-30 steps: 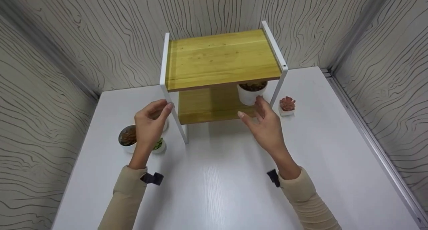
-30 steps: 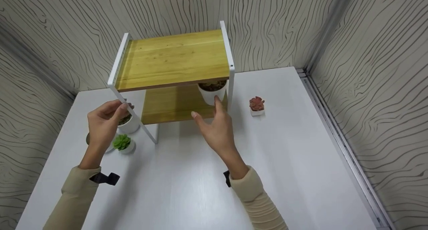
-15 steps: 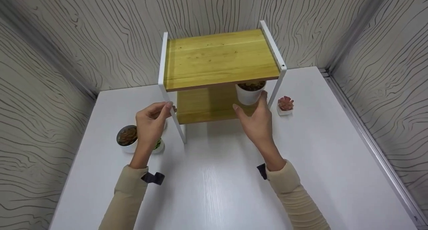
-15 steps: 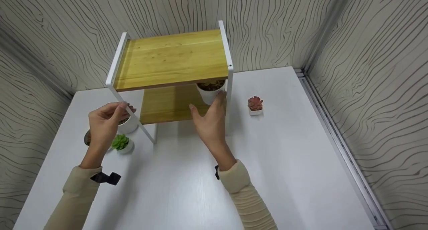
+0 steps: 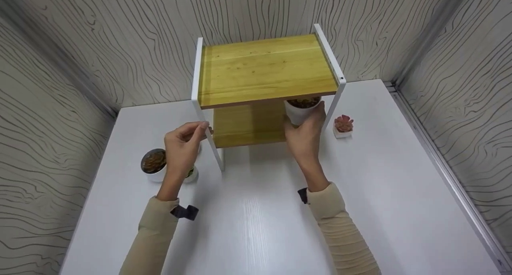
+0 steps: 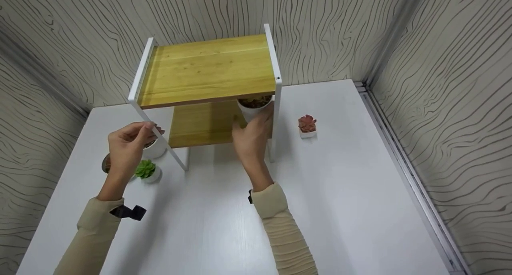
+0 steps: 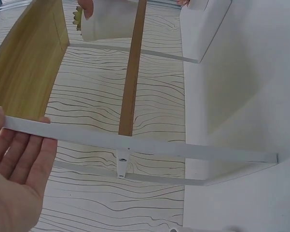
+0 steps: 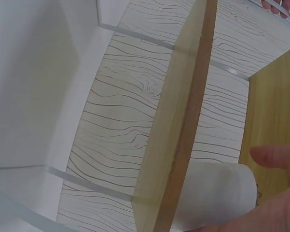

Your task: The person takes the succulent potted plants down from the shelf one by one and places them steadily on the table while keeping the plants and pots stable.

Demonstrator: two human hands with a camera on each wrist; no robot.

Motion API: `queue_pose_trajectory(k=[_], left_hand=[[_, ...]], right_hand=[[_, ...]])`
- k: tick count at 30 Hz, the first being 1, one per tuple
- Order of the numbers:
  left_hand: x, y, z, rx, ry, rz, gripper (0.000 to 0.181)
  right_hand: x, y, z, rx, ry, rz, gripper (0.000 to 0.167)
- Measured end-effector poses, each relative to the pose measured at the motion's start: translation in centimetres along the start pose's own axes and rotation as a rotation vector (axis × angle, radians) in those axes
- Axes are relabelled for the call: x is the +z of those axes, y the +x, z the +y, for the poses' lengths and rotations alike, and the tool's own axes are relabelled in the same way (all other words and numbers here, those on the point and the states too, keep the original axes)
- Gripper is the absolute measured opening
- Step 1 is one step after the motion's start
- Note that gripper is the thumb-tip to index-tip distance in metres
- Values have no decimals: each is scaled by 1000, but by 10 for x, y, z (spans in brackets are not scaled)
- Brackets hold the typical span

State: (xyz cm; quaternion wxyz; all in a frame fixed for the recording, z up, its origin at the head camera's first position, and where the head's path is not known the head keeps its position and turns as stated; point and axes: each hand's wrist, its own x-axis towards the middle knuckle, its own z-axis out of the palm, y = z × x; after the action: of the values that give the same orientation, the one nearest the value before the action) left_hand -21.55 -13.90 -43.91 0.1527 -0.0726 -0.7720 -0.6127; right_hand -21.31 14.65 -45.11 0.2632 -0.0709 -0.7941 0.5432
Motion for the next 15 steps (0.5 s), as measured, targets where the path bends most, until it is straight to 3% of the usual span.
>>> queue_pose_trajectory(k=[6,15], left_hand=[[-2,1,-1,-7,-17,-10,18],[-3,3,-2,-23,-29,-19,17]], right_hand=[[3,10,3,15,21,35,103],[7,22,5,-59,32,88,102]])
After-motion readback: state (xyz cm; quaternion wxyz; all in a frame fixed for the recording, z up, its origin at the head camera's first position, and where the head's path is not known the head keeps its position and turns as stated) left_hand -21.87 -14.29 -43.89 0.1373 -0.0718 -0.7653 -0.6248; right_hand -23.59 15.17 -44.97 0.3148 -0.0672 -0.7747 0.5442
